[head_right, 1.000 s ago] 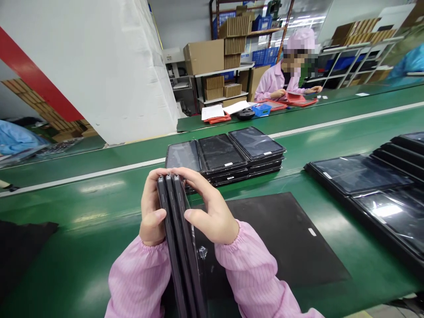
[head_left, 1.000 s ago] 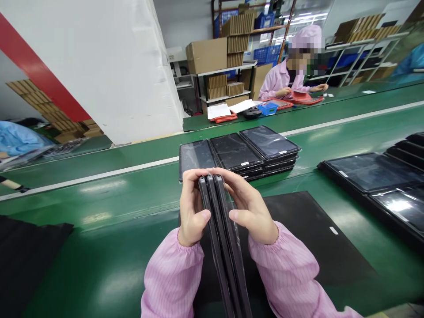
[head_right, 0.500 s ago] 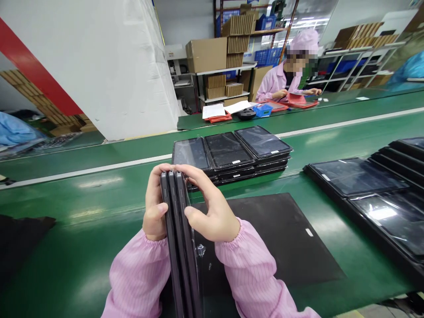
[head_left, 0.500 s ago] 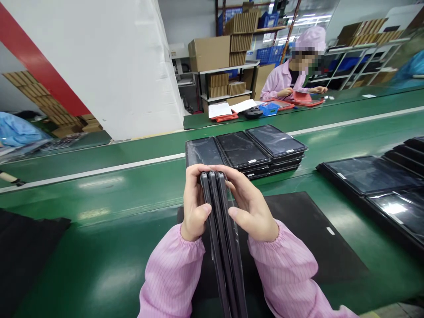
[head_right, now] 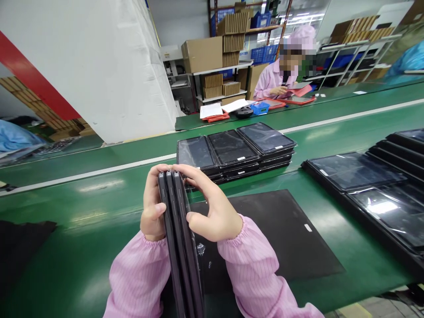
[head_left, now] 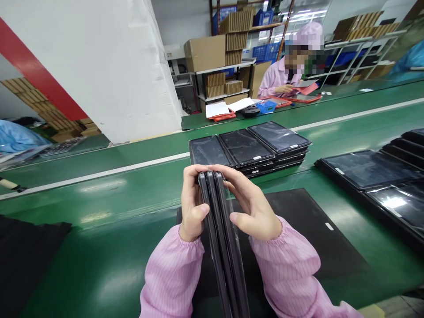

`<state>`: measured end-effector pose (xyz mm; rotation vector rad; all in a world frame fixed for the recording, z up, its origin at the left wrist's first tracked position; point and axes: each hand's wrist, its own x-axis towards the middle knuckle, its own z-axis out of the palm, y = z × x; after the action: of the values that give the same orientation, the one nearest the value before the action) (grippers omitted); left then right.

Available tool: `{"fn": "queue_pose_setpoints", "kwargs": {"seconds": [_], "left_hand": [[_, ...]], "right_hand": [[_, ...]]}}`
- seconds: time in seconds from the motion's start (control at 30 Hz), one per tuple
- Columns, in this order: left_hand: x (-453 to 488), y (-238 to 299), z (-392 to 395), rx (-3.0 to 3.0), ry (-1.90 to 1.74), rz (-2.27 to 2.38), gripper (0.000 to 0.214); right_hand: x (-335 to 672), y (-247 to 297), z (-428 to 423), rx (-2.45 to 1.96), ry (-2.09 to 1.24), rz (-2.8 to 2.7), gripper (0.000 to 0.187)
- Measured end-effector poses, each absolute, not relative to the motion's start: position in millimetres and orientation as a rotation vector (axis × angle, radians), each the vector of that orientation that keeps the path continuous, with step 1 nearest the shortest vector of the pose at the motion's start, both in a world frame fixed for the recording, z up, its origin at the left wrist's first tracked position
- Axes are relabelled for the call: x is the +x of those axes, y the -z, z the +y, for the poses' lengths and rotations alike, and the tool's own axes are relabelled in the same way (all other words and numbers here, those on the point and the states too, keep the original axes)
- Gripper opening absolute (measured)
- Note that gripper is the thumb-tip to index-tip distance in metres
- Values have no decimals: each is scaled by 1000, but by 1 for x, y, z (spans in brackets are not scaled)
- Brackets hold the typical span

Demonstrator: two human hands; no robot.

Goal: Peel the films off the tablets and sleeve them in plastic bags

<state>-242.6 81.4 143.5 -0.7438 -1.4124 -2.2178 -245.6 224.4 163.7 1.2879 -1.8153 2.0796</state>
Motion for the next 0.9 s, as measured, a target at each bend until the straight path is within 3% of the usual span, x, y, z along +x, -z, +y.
{"fn": "queue_pose_setpoints", "kwargs": {"seconds": [0.57,0.73,0.9], "left_hand": [[-240,-144,86,-711,2196,-1462,53],[-241,-145,85,-748,2212,-1434,52],[-241,-146,86,-732,2212,-1458,52]], "right_hand": [[-242,-169,235,1263,-1932,-1864,71],[-241,-171,236,1381,-1878,-1952,83],[-241,-169,234,1229,-1925,-1901,59]]}}
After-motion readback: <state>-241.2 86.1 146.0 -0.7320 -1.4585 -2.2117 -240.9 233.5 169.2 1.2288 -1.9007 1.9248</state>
